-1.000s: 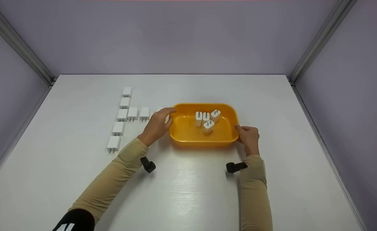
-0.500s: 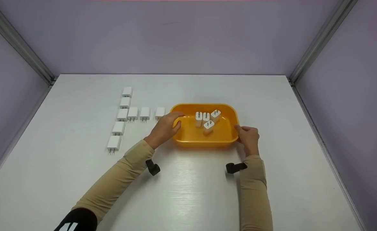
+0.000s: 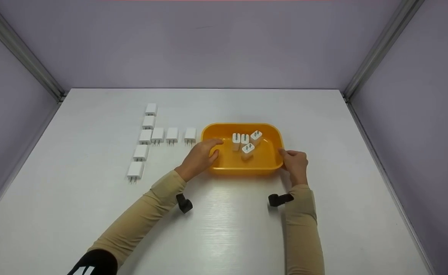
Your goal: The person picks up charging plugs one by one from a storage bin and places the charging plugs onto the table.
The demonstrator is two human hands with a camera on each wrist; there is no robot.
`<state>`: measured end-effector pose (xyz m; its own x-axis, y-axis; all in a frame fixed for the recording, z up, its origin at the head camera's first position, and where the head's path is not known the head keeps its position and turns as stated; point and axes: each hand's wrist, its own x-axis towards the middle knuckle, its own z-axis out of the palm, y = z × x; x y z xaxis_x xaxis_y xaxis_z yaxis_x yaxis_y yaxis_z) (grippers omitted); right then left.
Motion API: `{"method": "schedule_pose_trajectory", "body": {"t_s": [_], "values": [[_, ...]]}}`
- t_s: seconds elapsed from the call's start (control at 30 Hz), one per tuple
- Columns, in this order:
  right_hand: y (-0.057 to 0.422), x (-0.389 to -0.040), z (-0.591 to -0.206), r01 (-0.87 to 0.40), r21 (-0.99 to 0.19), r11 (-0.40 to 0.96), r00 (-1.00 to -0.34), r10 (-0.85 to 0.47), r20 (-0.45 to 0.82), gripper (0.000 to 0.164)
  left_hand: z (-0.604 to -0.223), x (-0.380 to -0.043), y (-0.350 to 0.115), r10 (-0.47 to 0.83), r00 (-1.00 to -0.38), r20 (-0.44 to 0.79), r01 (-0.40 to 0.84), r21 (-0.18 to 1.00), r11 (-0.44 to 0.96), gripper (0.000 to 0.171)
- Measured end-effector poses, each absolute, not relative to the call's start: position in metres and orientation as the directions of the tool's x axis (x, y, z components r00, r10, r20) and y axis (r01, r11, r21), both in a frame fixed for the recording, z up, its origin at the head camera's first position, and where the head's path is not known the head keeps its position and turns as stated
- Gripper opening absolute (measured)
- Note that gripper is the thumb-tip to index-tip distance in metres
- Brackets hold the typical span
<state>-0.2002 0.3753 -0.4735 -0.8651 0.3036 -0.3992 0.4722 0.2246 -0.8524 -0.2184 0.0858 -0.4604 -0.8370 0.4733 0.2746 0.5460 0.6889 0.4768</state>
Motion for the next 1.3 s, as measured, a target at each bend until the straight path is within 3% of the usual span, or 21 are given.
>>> {"method": "schedule_pose_trajectory", "body": {"t_s": [0.4, 0.8, 1.0, 1.3], "values": [[0.376, -0.201, -0.474, 0.468, -0.854, 0.228, -0.869, 0.293, -0.398, 0.061, -0.452, -0.228, 0.110, 0.533, -0.826, 0.184, 0.552, 0.453, 0.700, 0.034], [0.376, -0.202, -0.474, 0.509, -0.827, 0.240, -0.847, 0.310, -0.431, 0.061, -0.462, -0.246, 0.128, 0.511, -0.860, 0.007, 0.431, 0.547, 0.718, 0.049], [0.375, -0.201, -0.473, 0.496, -0.833, 0.246, -0.857, 0.292, -0.424, 0.062, -0.466, -0.249, 0.131, 0.495, -0.869, 0.003, 0.396, 0.606, 0.690, 0.049], [0.374, -0.201, -0.473, 0.510, -0.824, 0.247, -0.846, 0.315, -0.430, 0.062, -0.464, -0.247, 0.127, 0.483, -0.873, 0.074, 0.444, 0.535, 0.719, 0.042]]}}
